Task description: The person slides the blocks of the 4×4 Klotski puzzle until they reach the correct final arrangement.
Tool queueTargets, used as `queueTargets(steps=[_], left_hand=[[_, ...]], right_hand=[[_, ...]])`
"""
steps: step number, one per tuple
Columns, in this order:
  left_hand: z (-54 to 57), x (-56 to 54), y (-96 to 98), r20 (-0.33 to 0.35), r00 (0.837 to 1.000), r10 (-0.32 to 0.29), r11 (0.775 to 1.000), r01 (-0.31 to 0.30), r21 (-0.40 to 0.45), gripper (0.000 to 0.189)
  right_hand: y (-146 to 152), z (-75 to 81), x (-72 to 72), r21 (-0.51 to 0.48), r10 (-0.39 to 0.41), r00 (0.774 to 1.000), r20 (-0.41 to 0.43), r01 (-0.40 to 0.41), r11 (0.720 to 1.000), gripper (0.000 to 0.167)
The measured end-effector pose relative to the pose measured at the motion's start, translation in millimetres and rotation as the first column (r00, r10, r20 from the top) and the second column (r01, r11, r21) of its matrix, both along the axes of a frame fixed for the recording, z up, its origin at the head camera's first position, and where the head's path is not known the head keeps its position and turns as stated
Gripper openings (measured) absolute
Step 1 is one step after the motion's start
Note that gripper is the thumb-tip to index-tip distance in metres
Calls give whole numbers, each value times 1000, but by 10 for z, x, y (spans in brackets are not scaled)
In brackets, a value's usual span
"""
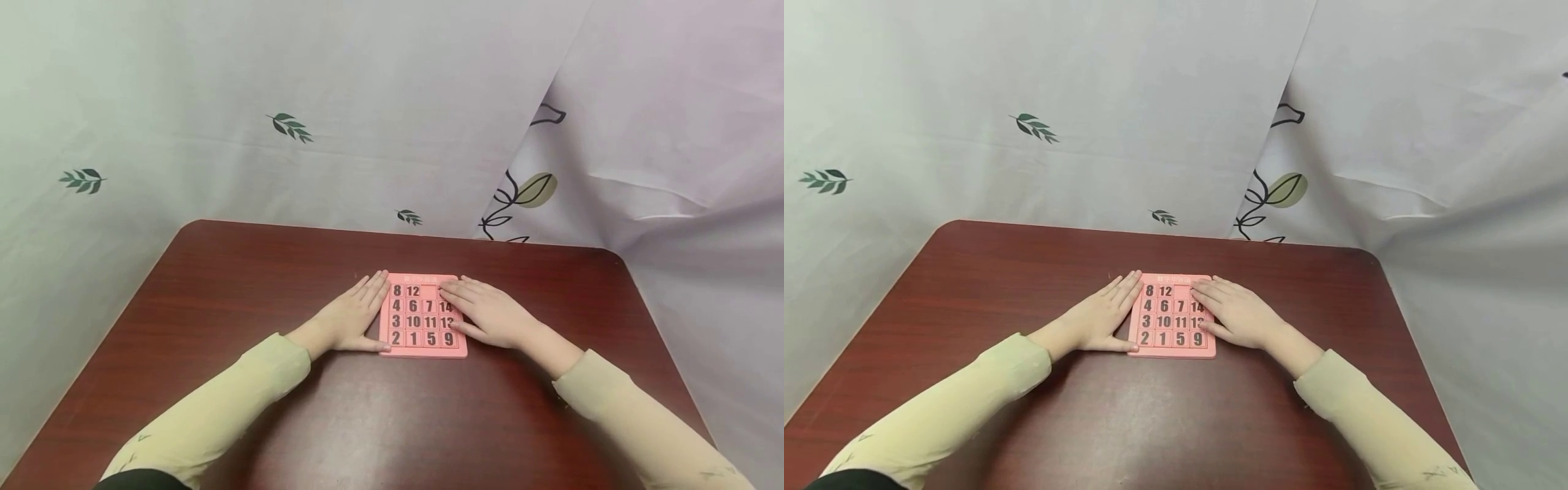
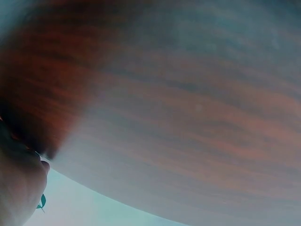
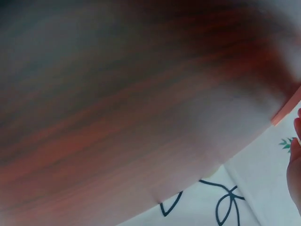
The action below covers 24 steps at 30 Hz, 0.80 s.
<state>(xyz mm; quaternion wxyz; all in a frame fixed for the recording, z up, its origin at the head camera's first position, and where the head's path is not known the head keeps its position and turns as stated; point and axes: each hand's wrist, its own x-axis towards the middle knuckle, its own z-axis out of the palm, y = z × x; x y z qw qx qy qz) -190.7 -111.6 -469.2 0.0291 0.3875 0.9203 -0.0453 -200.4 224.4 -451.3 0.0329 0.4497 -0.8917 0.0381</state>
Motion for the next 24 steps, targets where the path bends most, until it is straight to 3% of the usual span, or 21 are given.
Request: queueTargets(steps=[14, 24], left_hand=[[-18, 7, 13, 14, 1000, 5, 1000, -5, 0, 124], [14, 5, 10, 9, 1000, 0, 1000, 0, -4, 124]], right_hand=[[-454, -24, -112, 34, 59, 997, 40, -60, 998, 68], [-260, -8, -100, 24, 17, 999, 37, -18, 1000, 64]])
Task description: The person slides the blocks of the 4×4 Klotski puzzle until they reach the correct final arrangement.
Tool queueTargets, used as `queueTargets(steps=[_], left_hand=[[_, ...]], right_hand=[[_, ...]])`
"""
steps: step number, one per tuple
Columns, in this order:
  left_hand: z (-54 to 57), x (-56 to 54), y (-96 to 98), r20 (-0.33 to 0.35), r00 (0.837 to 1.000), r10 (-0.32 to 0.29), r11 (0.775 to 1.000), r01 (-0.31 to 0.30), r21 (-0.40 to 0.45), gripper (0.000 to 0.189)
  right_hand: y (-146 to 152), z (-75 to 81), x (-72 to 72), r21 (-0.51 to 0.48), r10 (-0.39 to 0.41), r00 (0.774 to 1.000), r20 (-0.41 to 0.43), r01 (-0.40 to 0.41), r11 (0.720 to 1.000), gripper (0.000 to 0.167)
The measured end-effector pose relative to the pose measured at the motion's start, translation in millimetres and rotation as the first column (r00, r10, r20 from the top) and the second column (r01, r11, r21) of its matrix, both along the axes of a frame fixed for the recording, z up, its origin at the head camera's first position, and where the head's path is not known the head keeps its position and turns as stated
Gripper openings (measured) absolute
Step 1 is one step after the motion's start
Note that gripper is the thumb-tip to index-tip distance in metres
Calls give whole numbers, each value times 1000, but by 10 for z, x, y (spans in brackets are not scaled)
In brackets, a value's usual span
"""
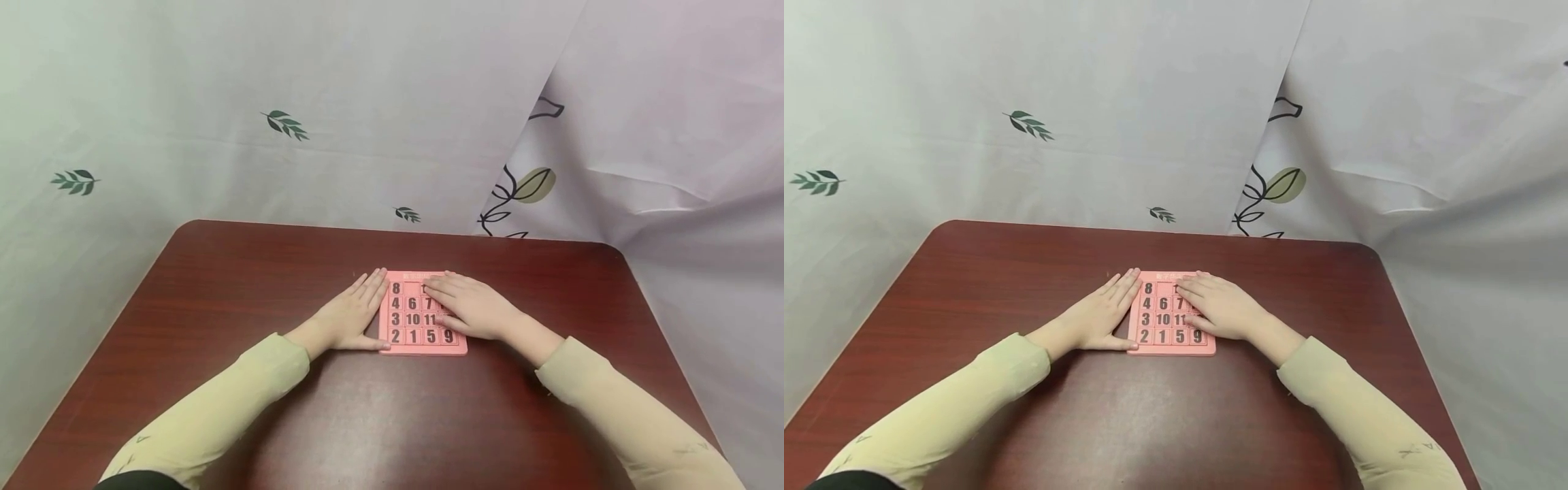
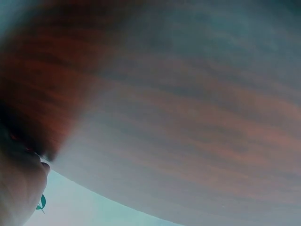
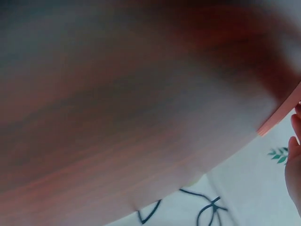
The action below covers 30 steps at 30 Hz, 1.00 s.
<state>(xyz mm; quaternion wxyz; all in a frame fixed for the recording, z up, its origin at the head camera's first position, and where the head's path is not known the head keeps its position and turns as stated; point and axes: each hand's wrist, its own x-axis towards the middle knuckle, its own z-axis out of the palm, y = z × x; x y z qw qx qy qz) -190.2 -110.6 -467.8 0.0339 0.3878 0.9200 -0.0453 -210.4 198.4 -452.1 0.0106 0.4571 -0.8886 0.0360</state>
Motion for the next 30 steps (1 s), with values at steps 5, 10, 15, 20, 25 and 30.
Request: queueTargets(steps=[5, 10, 15, 20, 25, 30], left_hand=[[-17, -11, -23, -8, 1000, 5, 1000, -5, 6, 125], [-31, -19, -34, 1, 1000, 8, 1000, -8, 14, 124], [-27, -19, -27, 10, 1000, 3, 1000, -3, 23, 122], [-30, -19, -18, 6, 1000, -5, 1000, 5, 25, 121], [-32, -17, -18, 3, 1000, -7, 1000, 7, 18, 121], [-45, -19, -17, 3, 1000, -3, 1000, 3, 14, 122]], right_hand=[[44, 14, 13, -14, 2, 1000, 8, -2, 1000, 67], [-79, 12, -7, -17, 31, 1000, 4, -31, 999, 68], [-254, 18, -25, 4, 57, 998, -6, -57, 998, 69], [-414, 20, -41, 17, 79, 997, 23, -80, 997, 68], [-487, 13, -48, 39, 75, 996, 55, -77, 996, 68], [-433, 17, -44, 61, 59, 997, 51, -63, 996, 68]])
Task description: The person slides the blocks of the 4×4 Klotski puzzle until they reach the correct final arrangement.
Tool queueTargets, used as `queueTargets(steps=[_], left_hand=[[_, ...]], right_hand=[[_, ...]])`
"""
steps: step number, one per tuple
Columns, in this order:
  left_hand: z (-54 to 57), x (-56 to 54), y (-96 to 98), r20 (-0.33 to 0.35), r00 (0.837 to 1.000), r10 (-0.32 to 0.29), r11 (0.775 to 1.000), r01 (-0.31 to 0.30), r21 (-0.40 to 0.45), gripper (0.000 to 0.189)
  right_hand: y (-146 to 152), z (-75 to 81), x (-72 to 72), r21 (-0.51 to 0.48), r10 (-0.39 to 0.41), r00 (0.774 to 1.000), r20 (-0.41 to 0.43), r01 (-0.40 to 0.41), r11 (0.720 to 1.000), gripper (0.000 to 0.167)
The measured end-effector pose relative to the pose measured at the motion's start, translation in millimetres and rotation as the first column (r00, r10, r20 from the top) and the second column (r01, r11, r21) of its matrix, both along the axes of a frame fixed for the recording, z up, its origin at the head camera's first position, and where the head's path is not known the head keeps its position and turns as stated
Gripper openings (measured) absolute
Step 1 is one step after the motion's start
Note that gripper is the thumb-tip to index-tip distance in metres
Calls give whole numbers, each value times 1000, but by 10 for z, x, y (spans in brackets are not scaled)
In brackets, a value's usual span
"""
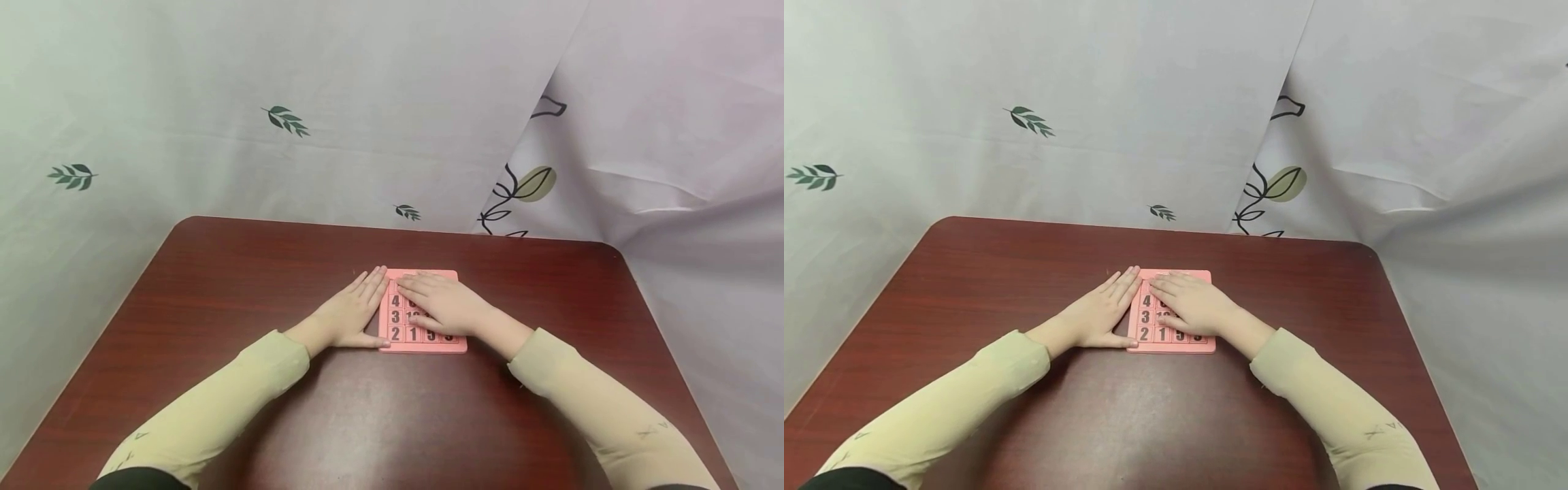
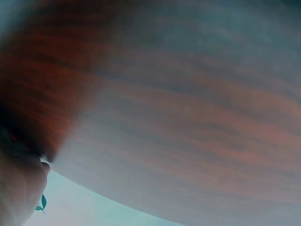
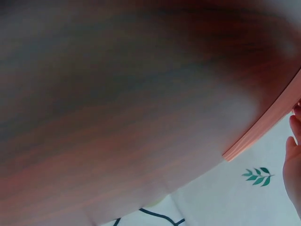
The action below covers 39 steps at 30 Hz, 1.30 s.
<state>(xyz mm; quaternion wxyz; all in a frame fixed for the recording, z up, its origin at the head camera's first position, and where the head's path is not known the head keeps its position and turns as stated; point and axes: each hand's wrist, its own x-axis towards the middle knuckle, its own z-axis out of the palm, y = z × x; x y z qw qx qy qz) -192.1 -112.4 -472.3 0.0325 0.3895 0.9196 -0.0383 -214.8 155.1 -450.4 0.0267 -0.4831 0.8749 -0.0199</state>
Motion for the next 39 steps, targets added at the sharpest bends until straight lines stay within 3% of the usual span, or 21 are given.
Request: queueTargets(steps=[13, 21, 28, 39], left_hand=[[3, 9, -12, 9, 1000, 15, 1000, -15, 7, 124], [5, 16, -3, 10, 1000, 7, 1000, -7, 11, 122], [10, 17, 2, 10, 1000, 3, 1000, -3, 9, 122], [19, 21, 1, 16, 1000, 9, 1000, -9, 13, 122]], right_hand=[[195, -6, 37, -21, -19, 999, -49, 18, 1000, 67], [131, -5, 166, -48, 67, 995, -80, -71, 996, 65], [55, -27, 252, -15, 116, 991, -69, -117, 993, 63], [2, -11, 92, -22, 60, 997, -54, -61, 998, 65]])
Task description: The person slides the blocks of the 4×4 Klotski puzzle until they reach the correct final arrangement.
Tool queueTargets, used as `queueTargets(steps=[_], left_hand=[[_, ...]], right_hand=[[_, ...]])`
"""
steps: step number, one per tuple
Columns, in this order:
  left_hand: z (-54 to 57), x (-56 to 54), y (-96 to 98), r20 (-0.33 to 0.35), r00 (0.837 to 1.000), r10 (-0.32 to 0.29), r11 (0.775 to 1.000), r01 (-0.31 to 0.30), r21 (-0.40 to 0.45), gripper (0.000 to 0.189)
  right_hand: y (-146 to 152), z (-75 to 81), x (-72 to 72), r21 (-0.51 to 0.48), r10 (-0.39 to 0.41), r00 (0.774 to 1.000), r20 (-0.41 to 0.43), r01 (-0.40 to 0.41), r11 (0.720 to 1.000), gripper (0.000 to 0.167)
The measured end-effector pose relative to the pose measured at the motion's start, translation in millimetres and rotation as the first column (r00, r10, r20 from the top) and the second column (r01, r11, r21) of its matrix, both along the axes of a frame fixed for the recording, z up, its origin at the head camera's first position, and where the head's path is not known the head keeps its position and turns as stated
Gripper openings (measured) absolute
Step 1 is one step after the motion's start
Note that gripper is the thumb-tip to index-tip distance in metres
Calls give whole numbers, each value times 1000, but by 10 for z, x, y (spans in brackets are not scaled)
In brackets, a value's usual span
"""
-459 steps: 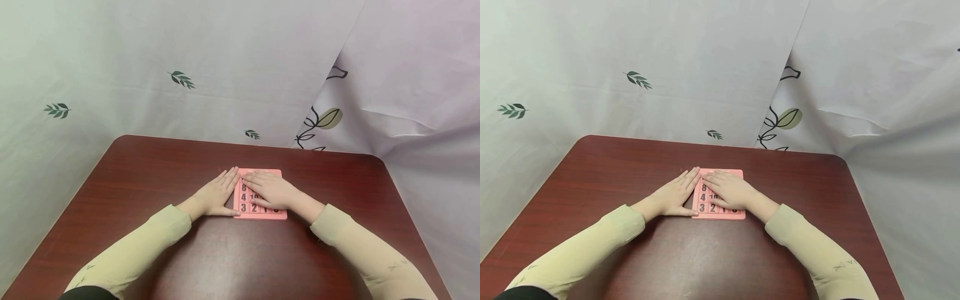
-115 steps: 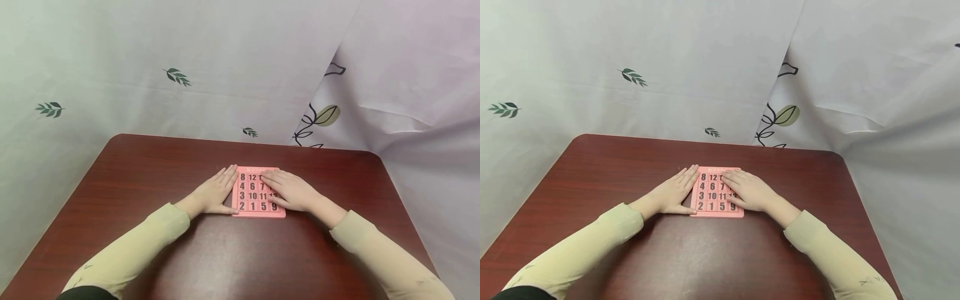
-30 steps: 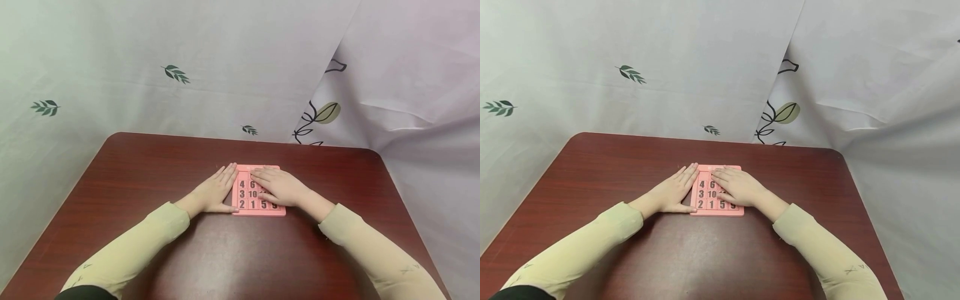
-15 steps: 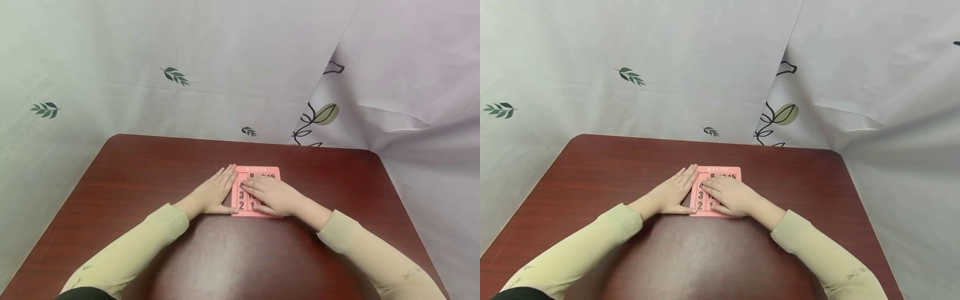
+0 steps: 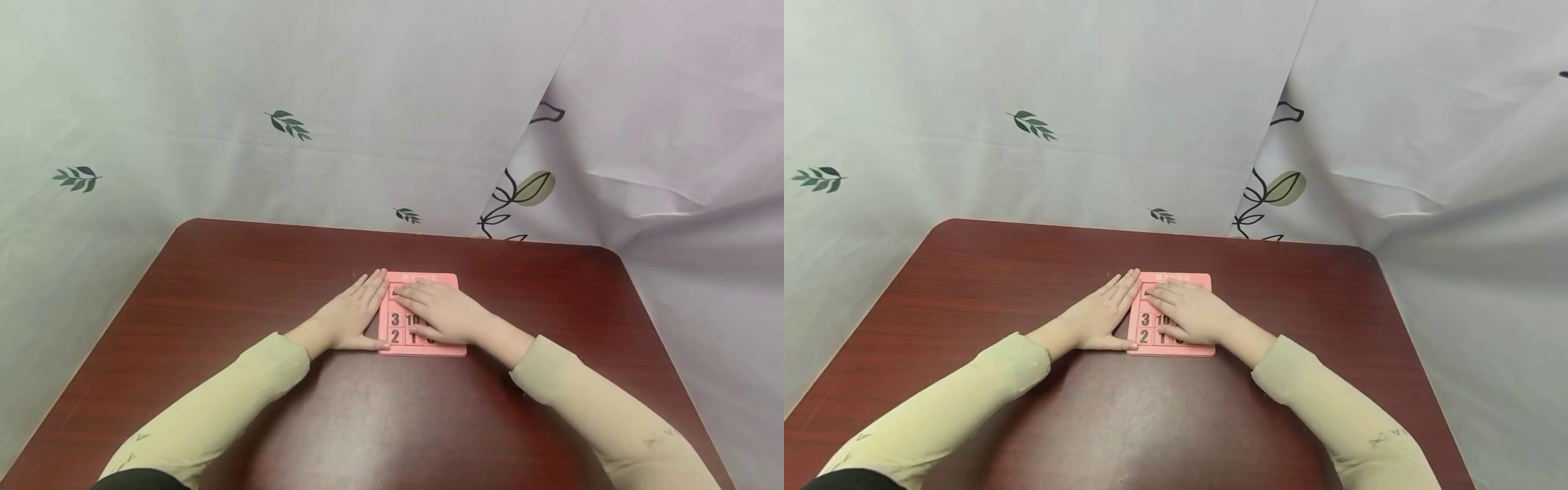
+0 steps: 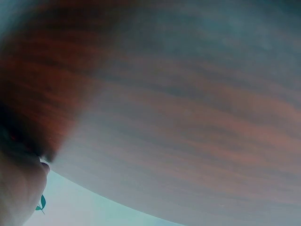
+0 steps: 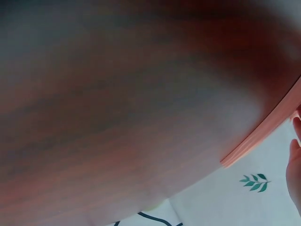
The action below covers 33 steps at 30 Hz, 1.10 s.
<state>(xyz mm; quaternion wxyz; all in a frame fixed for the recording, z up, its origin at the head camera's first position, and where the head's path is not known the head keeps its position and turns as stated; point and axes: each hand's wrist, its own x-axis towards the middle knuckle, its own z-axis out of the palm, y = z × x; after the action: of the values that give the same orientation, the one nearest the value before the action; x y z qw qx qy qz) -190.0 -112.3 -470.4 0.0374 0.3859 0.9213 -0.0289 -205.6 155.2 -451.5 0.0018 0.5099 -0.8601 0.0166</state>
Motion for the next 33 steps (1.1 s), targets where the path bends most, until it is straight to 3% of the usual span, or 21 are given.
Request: queueTargets(steps=[5, 10, 24, 29, 33], left_hand=[[-13, -4, 7, 7, 1000, 1, 1000, -1, 0, 121], [-6, 7, 3, 5, 1000, -4, 1000, 4, 1, 121], [-28, 0, -2, -17, 1000, -11, 1000, 10, -6, 120], [-19, -4, -4, -15, 1000, -7, 1000, 7, -12, 120], [-16, -3, -2, -11, 1000, -5, 1000, 5, -7, 120]], right_hand=[[-27, 16, -46, 4, -45, 999, 28, 45, 999, 65], [-36, 31, 10, -23, -40, 998, 40, 41, 999, 65], [39, -19, 354, -42, 162, 984, -75, -165, 985, 65], [33, -13, 334, -24, 150, 985, -86, -153, 988, 64], [18, -24, 255, -5, 100, 994, -37, -100, 995, 64]])
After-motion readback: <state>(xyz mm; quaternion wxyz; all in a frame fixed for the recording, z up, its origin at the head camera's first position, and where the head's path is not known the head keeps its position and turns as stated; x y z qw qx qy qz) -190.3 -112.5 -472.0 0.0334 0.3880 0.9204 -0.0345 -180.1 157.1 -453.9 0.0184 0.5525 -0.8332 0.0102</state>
